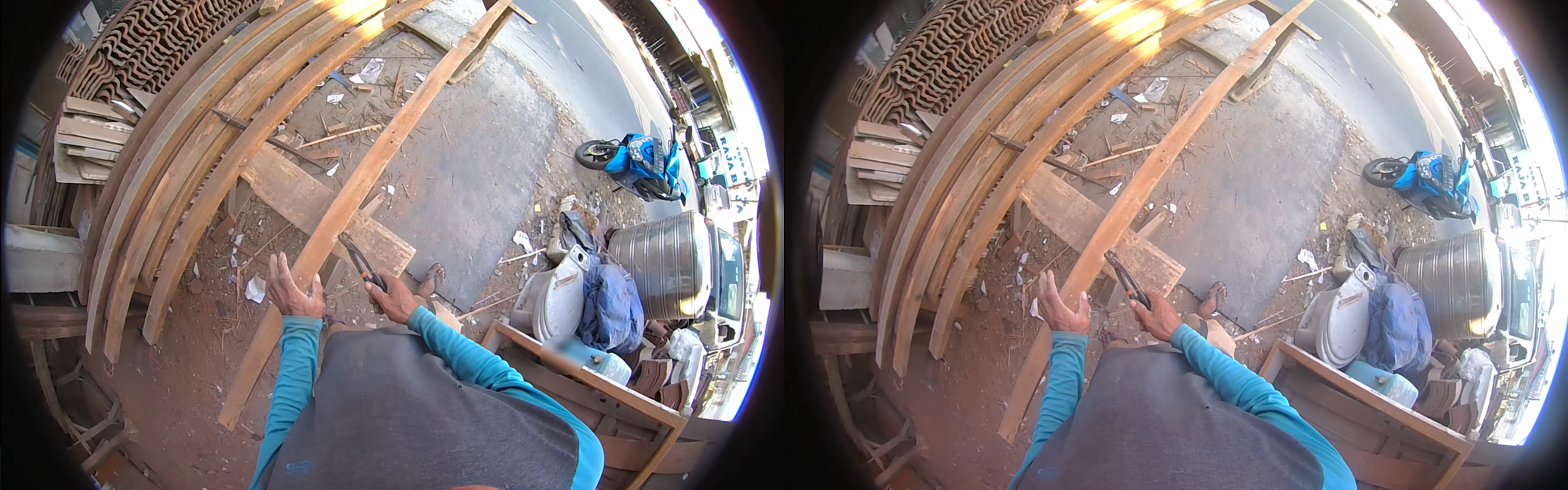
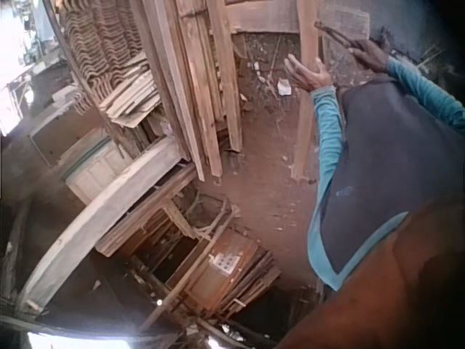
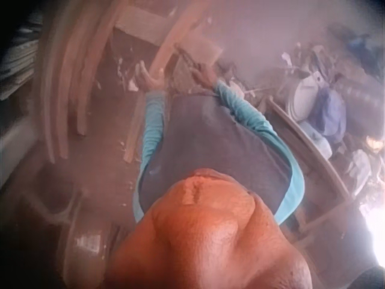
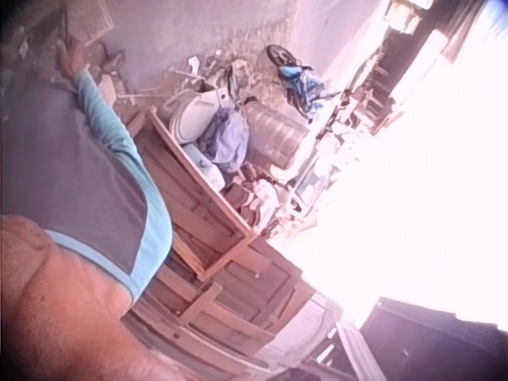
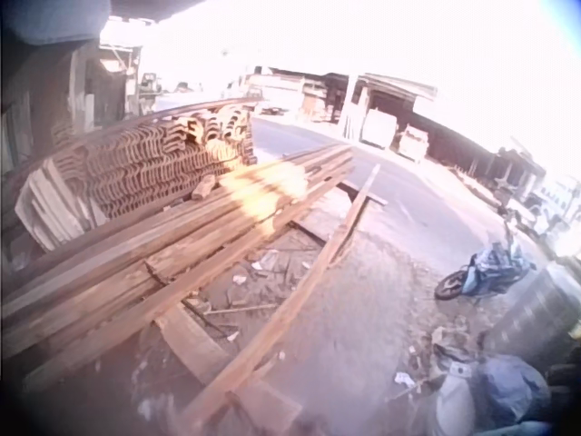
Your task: The person uses pliers to pull nails out of a wooden beam and uses a hammer to knock out other nails from another piece of wood.
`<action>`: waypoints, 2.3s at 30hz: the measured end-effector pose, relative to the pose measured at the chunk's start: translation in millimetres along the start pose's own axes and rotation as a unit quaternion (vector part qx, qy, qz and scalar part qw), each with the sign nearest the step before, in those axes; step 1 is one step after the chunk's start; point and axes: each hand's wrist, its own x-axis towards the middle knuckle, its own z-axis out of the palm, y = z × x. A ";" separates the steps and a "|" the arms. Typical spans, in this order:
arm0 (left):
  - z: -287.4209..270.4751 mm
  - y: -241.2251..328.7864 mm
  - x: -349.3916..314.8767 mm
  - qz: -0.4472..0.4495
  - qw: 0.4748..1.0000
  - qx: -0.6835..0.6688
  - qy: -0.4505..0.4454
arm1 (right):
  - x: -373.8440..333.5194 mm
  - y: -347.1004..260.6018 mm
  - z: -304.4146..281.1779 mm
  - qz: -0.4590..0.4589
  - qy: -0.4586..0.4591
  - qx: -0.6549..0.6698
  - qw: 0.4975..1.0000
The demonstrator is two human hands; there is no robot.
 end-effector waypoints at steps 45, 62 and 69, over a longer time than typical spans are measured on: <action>201.1 60.5 130.5 -0.424 0.876 0.217 0.072 | 296.6 -92.0 -602.0 0.036 0.219 0.149 0.964; 466.0 386.8 497.3 -0.113 0.972 -0.099 -0.179 | 617.1 -198.9 -853.4 -0.053 0.374 0.268 0.886; 517.9 413.3 560.2 -0.218 0.873 -0.006 -0.436 | 726.8 -194.0 -926.6 0.011 0.373 0.342 0.862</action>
